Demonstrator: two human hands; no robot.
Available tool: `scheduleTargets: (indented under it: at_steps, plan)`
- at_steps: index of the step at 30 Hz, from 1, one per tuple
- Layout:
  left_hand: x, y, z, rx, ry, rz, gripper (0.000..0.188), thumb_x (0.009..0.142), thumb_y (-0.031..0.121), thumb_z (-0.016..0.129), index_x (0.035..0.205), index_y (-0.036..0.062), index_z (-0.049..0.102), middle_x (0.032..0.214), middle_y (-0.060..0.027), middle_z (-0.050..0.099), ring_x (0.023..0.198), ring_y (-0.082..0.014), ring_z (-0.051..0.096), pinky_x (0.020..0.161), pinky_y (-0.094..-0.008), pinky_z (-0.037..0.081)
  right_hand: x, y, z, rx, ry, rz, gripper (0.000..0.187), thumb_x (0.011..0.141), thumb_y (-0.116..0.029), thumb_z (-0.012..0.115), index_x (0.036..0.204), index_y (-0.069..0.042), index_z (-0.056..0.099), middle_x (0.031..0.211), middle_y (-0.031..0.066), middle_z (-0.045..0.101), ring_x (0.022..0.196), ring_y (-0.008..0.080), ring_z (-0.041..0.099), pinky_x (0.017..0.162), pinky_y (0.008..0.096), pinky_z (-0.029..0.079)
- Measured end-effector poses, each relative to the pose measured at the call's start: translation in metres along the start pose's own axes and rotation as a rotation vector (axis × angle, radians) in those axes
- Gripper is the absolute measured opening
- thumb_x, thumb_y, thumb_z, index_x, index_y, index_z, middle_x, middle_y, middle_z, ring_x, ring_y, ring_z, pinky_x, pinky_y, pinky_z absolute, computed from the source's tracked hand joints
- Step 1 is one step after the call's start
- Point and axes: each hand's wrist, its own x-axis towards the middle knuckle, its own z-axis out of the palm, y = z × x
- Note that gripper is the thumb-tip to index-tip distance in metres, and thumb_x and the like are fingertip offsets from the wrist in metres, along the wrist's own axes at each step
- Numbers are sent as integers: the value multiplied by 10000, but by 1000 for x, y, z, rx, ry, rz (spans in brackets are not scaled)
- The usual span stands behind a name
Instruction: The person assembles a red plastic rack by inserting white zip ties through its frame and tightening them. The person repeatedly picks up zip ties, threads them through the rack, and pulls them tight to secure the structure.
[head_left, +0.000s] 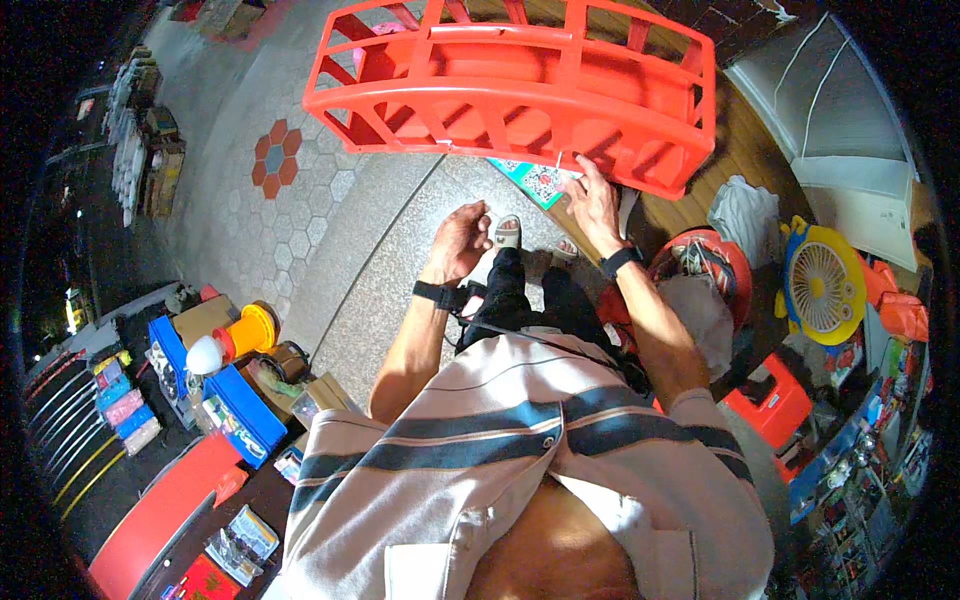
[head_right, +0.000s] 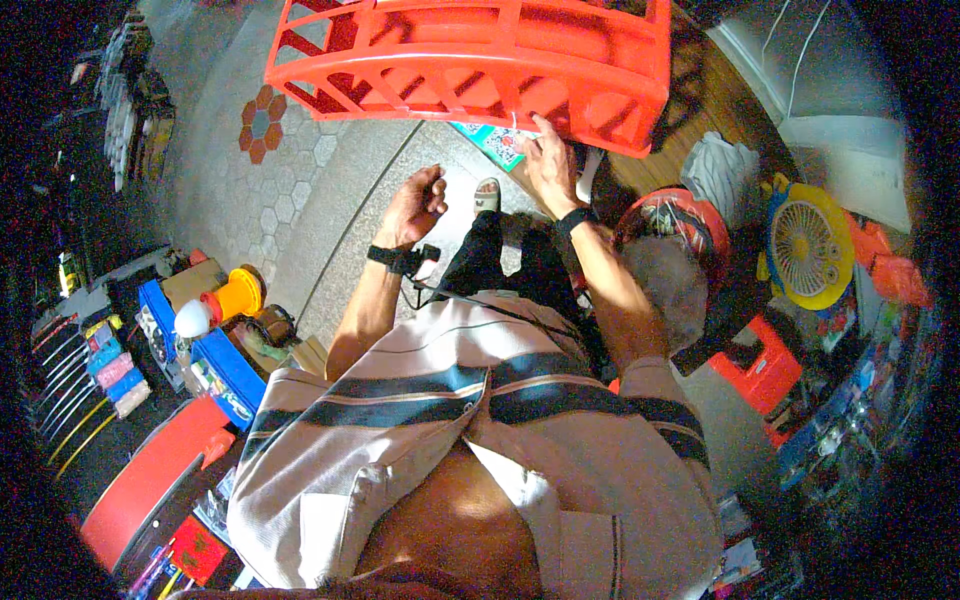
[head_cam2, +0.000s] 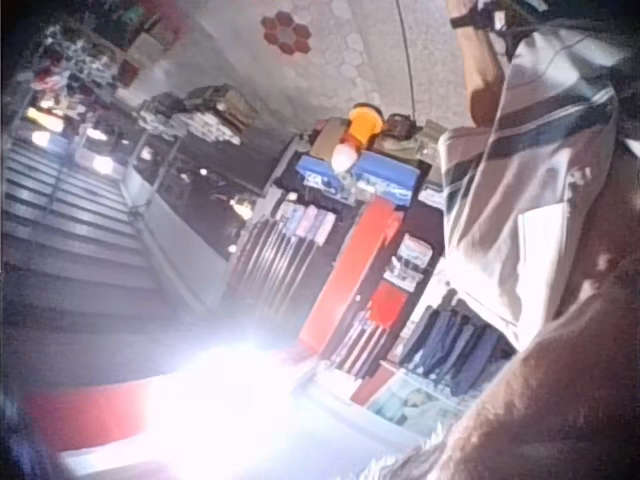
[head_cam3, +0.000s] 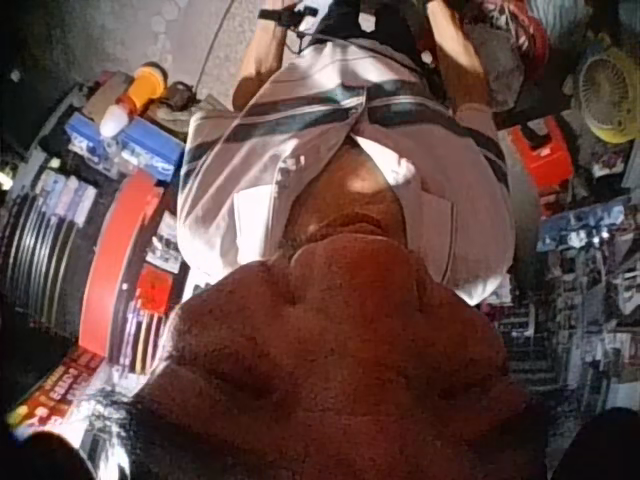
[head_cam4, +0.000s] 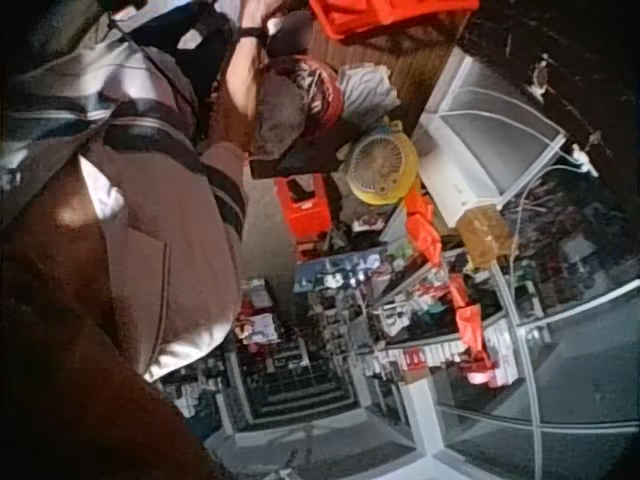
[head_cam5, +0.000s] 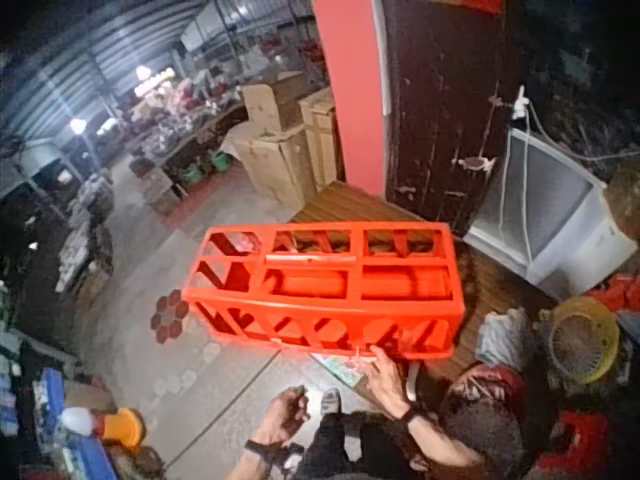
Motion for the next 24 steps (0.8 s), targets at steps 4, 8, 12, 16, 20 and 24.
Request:
scheduleTargets:
  at_steps: [4,8,12,16,20,24]
  plan:
    - [-17,-9,-21,-52,159,1,118,971,193,497,989,93,555,714,18,519,557,-97,406,539,-249,370,-11,6,1,112,-7,29,455,940,-173,560,1361,-48,439,822,97,718,546,191,626,553,339,497]
    - [-31,-16,-22,31,182,34,139,958,193,504,990,76,570,740,7,521,572,-105,428,557,-267,392,-1,-3,2,-15,-7,48,437,934,-227,589,1316,-46,480,782,100,709,561,191,648,528,323,498]
    - [-35,-23,-19,118,170,77,157,956,214,515,985,69,565,731,4,516,562,-109,422,556,-277,394,10,-14,13,80,40,118,313,919,-276,621,1117,-44,549,735,85,709,496,144,598,466,296,464]
    - [-35,-22,-28,137,133,89,157,959,218,528,988,67,564,731,6,514,579,-108,443,553,-276,410,21,-8,17,49,51,157,246,902,-292,644,918,-62,560,653,74,687,445,120,549,429,291,427]
    - [-26,14,-43,143,133,144,107,922,183,595,904,78,587,693,-7,536,498,-112,443,491,-296,433,26,-2,17,-7,83,94,233,902,-291,647,897,-72,568,630,72,684,439,121,543,426,292,418]
    - [-25,86,-68,241,174,376,98,907,165,576,944,78,603,727,-19,553,529,-127,491,502,-306,469,12,-6,23,114,122,52,348,902,-251,651,1135,-25,525,815,121,691,580,168,627,491,314,477]
